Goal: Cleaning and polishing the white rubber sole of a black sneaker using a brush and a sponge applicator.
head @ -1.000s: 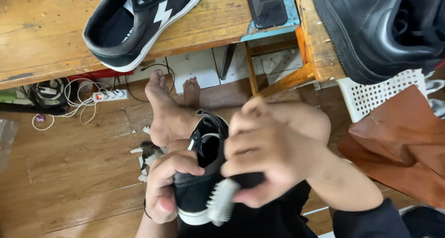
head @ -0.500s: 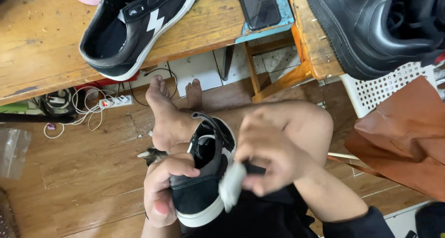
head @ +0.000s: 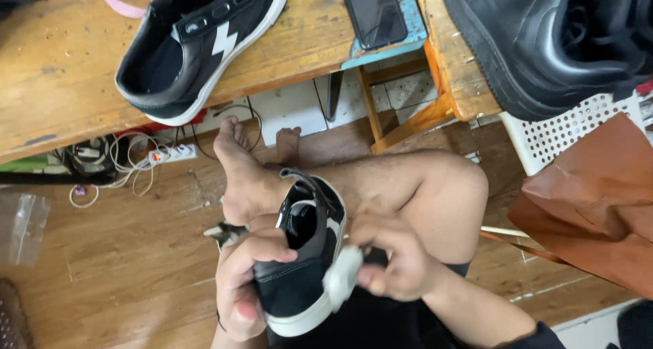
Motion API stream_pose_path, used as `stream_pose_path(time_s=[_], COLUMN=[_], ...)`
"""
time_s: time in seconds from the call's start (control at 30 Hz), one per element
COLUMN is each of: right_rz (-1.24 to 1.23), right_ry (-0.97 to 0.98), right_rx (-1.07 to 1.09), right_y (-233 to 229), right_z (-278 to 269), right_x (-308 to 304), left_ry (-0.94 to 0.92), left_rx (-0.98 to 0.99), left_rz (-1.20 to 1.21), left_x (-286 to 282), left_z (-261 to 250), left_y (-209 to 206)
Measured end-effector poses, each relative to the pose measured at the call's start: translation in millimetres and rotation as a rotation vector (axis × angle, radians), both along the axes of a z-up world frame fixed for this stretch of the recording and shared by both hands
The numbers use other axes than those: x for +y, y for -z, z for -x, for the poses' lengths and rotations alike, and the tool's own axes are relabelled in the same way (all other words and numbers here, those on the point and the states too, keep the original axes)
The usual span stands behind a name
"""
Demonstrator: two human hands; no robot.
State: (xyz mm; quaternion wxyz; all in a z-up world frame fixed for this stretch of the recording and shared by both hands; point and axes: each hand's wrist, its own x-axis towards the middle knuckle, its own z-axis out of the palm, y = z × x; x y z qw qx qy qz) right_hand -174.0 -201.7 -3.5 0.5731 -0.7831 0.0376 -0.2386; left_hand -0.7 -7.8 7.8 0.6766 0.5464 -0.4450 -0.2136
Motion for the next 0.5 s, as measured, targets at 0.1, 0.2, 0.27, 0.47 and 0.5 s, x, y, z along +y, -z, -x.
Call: stream_pose_path(time_s=[0.1, 0.2, 0.27, 0.47, 0.5], right_rz=[-0.063, -0.144, -0.23, -0.116, -0.099], right_ry=[0.012, 0.078, 0.02, 0.12, 0.05], right_rx=[0.022, 0.0, -0.023, 0.019, 0.021], right_y=[18.3, 23.9, 25.9, 22.7, 15.9], right_z=[9.9, 13.6, 17.2, 9.2, 7.4], right_x=[12.6, 13.2, 18.2, 8.1, 10.6], left_ry=[-0.024, -0.036, -0.045, -0.066, -0.057], left_rx=[-0.029, -0.002, 0.038, 0.012, 0.001], left_rz=[-0.034, -0.013, -0.032, -0.04, -0.03], left_x=[6.9, 0.9, 2.0, 1.5, 1.7], left_z=[7.4, 5.3, 8.5, 4.5, 5.8], left_y=[2.5, 1.2, 0.7, 3.4, 3.0])
